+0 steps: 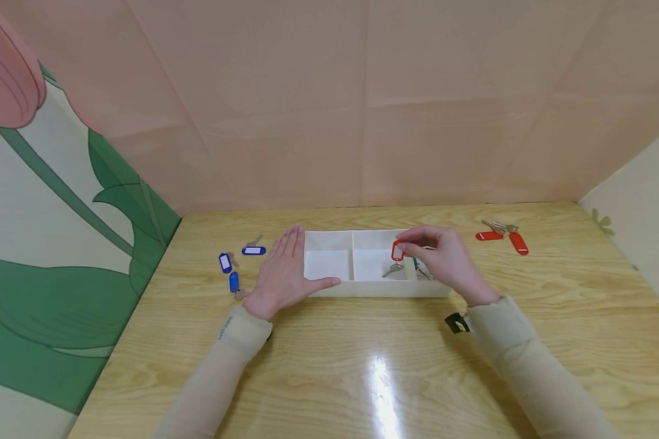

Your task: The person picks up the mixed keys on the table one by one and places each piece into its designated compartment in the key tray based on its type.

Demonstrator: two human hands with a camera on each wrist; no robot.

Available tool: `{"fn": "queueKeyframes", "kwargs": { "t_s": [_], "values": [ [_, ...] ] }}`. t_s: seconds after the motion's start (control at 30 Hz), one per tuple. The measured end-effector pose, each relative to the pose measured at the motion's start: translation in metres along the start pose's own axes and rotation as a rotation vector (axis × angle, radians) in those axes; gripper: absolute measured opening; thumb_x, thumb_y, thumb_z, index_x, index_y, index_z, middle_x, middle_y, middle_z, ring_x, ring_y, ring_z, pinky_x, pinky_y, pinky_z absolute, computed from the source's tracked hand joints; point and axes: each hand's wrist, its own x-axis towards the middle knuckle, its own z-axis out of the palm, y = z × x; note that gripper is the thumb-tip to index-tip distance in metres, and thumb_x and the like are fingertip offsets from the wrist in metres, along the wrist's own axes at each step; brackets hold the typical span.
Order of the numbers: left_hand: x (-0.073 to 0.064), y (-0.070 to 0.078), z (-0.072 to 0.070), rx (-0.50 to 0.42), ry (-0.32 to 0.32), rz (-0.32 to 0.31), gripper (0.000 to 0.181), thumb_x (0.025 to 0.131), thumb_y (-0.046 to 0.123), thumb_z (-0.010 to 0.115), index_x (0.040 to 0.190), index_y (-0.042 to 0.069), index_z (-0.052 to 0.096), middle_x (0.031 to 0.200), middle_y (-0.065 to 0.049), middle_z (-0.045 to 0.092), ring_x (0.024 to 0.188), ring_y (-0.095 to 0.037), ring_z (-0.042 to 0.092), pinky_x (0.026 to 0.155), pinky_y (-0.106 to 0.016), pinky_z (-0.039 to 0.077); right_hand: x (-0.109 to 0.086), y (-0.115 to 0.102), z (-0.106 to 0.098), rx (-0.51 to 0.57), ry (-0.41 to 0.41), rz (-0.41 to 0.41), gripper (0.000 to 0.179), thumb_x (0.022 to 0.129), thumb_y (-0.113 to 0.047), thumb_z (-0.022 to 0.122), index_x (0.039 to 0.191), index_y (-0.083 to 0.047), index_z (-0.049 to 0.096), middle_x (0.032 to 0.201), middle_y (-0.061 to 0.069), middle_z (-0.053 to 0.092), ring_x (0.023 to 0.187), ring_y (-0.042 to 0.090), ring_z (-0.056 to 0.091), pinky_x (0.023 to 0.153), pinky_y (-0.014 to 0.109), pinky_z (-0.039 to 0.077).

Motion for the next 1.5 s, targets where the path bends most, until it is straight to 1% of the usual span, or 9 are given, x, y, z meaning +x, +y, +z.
{"fn": "queueKeyframes", "kwargs": {
  "t_s": [0.17, 0.33, 0.67, 0.77, 0.97, 1.03, 1.17, 1.37, 1.5],
  "values": [
    [0.000, 0.000, -0.001, -0.003, 0.002, 0.001, 0.135, 0.075, 0.098, 0.034, 0.161, -0.002, 0.006, 0.168, -0.017, 0.002, 0.154, -0.027, 0.002, 0.124, -0.038, 0.004, 0.002, 0.001, 0.002, 0.002, -0.010, 0.000, 0.019, 0.095, -0.014, 0.075, 0.112, -0.005, 0.077, 0.109, 0.007, 0.074, 0.094, 0.019, 0.071, 0.076, 0.027, 0.059],
    [-0.001, 0.001, -0.002, -0.009, -0.007, -0.004, 0.135, 0.075, 0.099, 0.033, 0.161, -0.001, 0.005, 0.168, -0.016, 0.001, 0.154, -0.027, 0.001, 0.123, -0.038, 0.004, 0.003, 0.003, 0.004, -0.022, -0.002, 0.007, 0.018, 0.095, -0.015, 0.076, 0.111, -0.006, 0.077, 0.108, 0.006, 0.074, 0.093, 0.019, 0.071, 0.074, 0.025, 0.059],
    [-0.001, 0.001, -0.002, -0.009, 0.000, -0.004, 0.135, 0.075, 0.098, 0.035, 0.161, -0.001, 0.005, 0.168, -0.016, 0.002, 0.155, -0.028, 0.002, 0.123, -0.038, 0.004, 0.005, 0.002, 0.005, -0.074, 0.009, 0.060, 0.018, 0.096, -0.018, 0.075, 0.112, -0.010, 0.078, 0.109, 0.004, 0.074, 0.097, 0.020, 0.069, 0.075, 0.023, 0.056],
    [-0.001, 0.002, -0.002, -0.004, -0.009, -0.008, 0.134, 0.075, 0.098, 0.034, 0.161, -0.001, 0.004, 0.168, -0.016, 0.001, 0.154, -0.027, 0.001, 0.123, -0.037, 0.002, 0.006, 0.001, 0.005, -0.086, 0.012, 0.074, 0.021, 0.097, -0.019, 0.073, 0.115, -0.009, 0.077, 0.111, 0.005, 0.074, 0.101, 0.021, 0.068, 0.078, 0.028, 0.057],
    [0.000, 0.002, -0.002, 0.000, -0.012, -0.013, 0.135, 0.075, 0.098, 0.034, 0.161, -0.001, 0.005, 0.169, -0.016, 0.002, 0.154, -0.026, 0.000, 0.123, -0.037, 0.003, 0.007, -0.001, 0.005, -0.083, 0.043, 0.092, 0.035, 0.099, -0.028, 0.071, 0.129, -0.009, 0.071, 0.121, 0.008, 0.071, 0.111, 0.027, 0.067, 0.094, 0.046, 0.055],
    [0.000, 0.002, -0.002, -0.001, -0.012, -0.014, 0.135, 0.075, 0.098, 0.035, 0.161, -0.001, 0.005, 0.169, -0.016, 0.002, 0.154, -0.026, 0.000, 0.123, -0.037, 0.003, 0.006, -0.003, 0.004, -0.077, 0.047, 0.091, 0.038, 0.099, -0.031, 0.070, 0.130, -0.009, 0.070, 0.122, 0.008, 0.070, 0.112, 0.027, 0.067, 0.095, 0.047, 0.054],
    [0.000, 0.002, -0.003, -0.003, -0.013, -0.016, 0.135, 0.075, 0.098, 0.036, 0.161, -0.001, 0.005, 0.169, -0.015, 0.002, 0.154, -0.026, 0.000, 0.123, -0.037, 0.004, 0.004, -0.007, 0.001, -0.072, 0.037, 0.093, 0.042, 0.099, -0.037, 0.069, 0.131, -0.010, 0.070, 0.124, 0.007, 0.070, 0.112, 0.026, 0.066, 0.095, 0.042, 0.055],
    [0.000, 0.002, -0.003, 0.001, -0.015, -0.015, 0.135, 0.075, 0.098, 0.035, 0.161, -0.001, 0.004, 0.169, -0.016, 0.002, 0.154, -0.026, 0.000, 0.123, -0.038, 0.004, 0.001, -0.010, -0.004, -0.066, 0.029, 0.103, 0.044, 0.099, -0.041, 0.067, 0.132, -0.011, 0.069, 0.125, 0.006, 0.069, 0.112, 0.024, 0.065, 0.087, 0.023, 0.055],
    [0.000, 0.002, -0.002, -0.002, -0.018, -0.015, 0.135, 0.075, 0.098, 0.034, 0.161, 0.000, 0.004, 0.169, -0.016, 0.002, 0.154, -0.026, 0.000, 0.123, -0.037, 0.003, 0.000, -0.011, -0.007, -0.059, 0.035, 0.111, 0.045, 0.099, -0.043, 0.067, 0.131, -0.012, 0.070, 0.126, 0.005, 0.069, 0.110, 0.023, 0.065, 0.085, 0.020, 0.054]
  ]
}}
